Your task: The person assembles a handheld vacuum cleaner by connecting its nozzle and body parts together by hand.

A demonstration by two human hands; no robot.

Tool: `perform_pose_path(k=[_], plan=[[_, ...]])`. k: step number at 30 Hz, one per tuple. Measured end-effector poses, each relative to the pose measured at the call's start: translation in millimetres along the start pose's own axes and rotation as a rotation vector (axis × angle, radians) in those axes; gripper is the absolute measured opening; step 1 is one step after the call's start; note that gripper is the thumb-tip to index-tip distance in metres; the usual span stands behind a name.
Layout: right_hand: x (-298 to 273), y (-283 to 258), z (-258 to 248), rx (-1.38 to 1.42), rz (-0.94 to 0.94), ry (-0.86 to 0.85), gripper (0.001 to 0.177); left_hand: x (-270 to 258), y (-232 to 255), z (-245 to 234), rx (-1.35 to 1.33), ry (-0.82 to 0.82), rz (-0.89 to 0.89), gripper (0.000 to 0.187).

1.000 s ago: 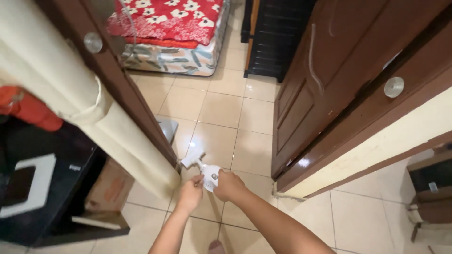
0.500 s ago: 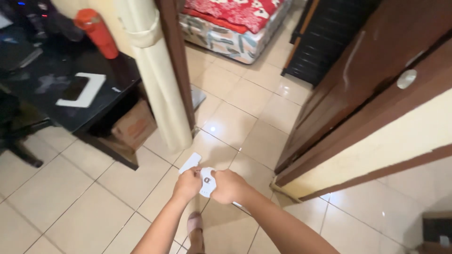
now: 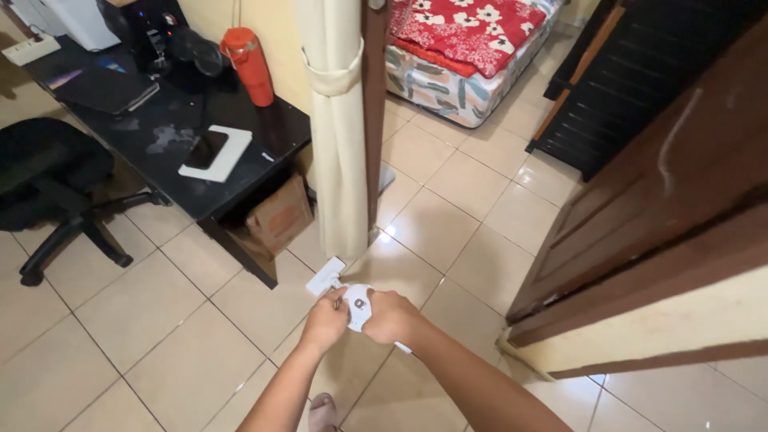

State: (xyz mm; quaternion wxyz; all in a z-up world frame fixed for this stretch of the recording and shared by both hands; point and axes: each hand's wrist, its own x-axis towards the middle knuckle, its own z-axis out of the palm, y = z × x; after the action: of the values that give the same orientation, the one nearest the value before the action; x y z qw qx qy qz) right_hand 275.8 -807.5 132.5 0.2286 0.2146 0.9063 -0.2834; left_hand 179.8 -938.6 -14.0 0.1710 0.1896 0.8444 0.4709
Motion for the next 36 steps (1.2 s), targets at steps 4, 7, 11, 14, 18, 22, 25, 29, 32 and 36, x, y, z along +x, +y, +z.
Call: perform_pose_path(k=[4, 7, 11, 14, 18, 22, 25, 29, 32, 36], plan=[[62, -21, 25, 0.148, 0.070, 0.015, 0.062, 40, -9, -32, 0.070, -0.101, -0.218, 0.046], [101, -41, 35, 0.135, 0.076, 0.033, 0.065, 64, -20, -57, 0.092, -0.104, -0.197, 0.045], [134, -63, 36, 0.052, 0.072, 0.048, 0.068, 99, -41, -80, 0.152, -0.175, -0.271, 0.044], [148, -73, 33, -0.044, 0.017, 0.071, 0.071, 120, -60, -88, 0.130, -0.202, -0.280, 0.044], [162, -86, 29, -0.090, -0.028, 0.108, 0.066, 138, -86, -91, 0.143, -0.171, -0.248, 0.046], [164, -90, 35, -0.045, -0.002, 0.123, 0.070, 140, -97, -92, 0.035, -0.159, -0.238, 0.047], [156, -90, 41, -0.019, 0.009, 0.151, 0.062, 126, -88, -94, 0.046, -0.134, -0.178, 0.045], [109, -96, 32, 0.066, 0.073, 0.111, 0.048, 89, -61, -101, 0.009, -0.131, -0.119, 0.040], [55, -98, 21, 0.127, 0.117, 0.083, 0.046, 51, -34, -102, -0.027, -0.180, -0.134, 0.037], [-12, -80, 29, 0.018, -0.032, 0.105, 0.044, -15, -6, -90, -0.032, -0.223, -0.133, 0.038]])
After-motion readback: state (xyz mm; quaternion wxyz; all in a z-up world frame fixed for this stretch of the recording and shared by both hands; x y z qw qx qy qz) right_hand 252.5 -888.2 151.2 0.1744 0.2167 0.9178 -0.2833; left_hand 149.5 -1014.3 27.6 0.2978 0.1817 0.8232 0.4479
